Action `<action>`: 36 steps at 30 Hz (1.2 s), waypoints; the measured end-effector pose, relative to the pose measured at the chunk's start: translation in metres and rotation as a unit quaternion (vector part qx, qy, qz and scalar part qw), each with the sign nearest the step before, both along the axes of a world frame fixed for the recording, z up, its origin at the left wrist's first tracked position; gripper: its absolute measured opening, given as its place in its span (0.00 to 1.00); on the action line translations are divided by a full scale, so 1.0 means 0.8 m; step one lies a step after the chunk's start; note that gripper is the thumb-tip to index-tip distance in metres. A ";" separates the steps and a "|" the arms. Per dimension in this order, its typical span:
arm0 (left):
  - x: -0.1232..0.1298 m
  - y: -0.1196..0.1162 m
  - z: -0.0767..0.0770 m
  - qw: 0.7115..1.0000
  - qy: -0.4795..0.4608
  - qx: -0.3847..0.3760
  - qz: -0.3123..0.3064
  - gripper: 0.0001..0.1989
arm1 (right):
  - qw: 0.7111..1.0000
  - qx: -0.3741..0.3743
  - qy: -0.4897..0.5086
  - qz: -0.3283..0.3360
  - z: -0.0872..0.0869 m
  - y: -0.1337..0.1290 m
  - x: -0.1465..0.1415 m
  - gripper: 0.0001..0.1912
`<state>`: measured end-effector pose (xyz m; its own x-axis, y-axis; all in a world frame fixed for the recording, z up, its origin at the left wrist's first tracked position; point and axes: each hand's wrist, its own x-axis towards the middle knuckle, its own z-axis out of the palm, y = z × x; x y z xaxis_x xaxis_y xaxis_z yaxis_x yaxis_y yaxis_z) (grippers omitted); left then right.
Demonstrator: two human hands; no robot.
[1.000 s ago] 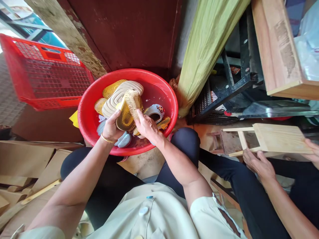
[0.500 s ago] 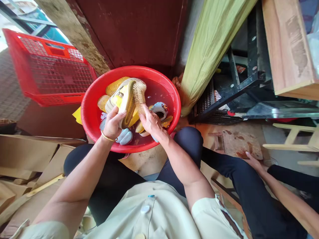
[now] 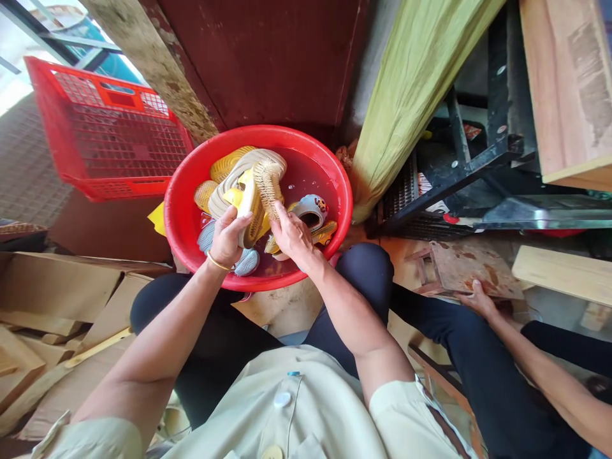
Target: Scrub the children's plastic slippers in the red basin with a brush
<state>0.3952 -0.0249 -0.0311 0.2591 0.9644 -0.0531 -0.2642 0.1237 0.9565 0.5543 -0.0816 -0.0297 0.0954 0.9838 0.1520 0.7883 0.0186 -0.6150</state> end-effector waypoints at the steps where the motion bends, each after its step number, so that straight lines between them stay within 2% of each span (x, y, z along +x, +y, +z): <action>1: 0.001 0.000 0.001 1.000 -0.004 -0.008 0.005 0.16 | 1.000 -0.007 -0.001 0.002 0.001 -0.002 0.000 0.29; 8: 0.002 -0.001 0.004 1.000 -0.018 -0.023 0.007 0.19 | 1.000 -0.022 -0.008 0.006 0.004 -0.006 0.001 0.30; 21: 0.005 0.000 0.001 0.999 -0.012 -0.020 0.024 0.18 | 0.999 -0.026 0.010 0.019 0.003 -0.003 0.002 0.28; 26: 0.005 0.008 0.003 0.998 -0.034 -0.007 0.049 0.19 | 0.996 -0.040 0.048 0.071 0.009 -0.018 -0.015 0.28; 29: 0.006 0.014 0.003 0.995 -0.076 -0.041 0.047 0.21 | 0.993 -0.080 0.022 0.087 0.010 -0.025 -0.026 0.28; 33: 0.008 0.005 -0.003 0.995 -0.050 -0.083 -0.033 0.22 | 0.991 -0.131 -0.030 0.026 0.016 -0.003 -0.006 0.28; 36: 0.011 -0.005 -0.010 0.997 -0.006 -0.050 -0.064 0.22 | 0.982 -0.171 -0.071 -0.038 0.019 0.015 0.020 0.26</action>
<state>0.4039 -0.0291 -0.0395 0.3804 0.9136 -0.1438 -0.2521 0.2520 0.9343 0.5703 -0.0694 -0.0143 0.1724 0.9706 -0.1681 0.8573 -0.2319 -0.4597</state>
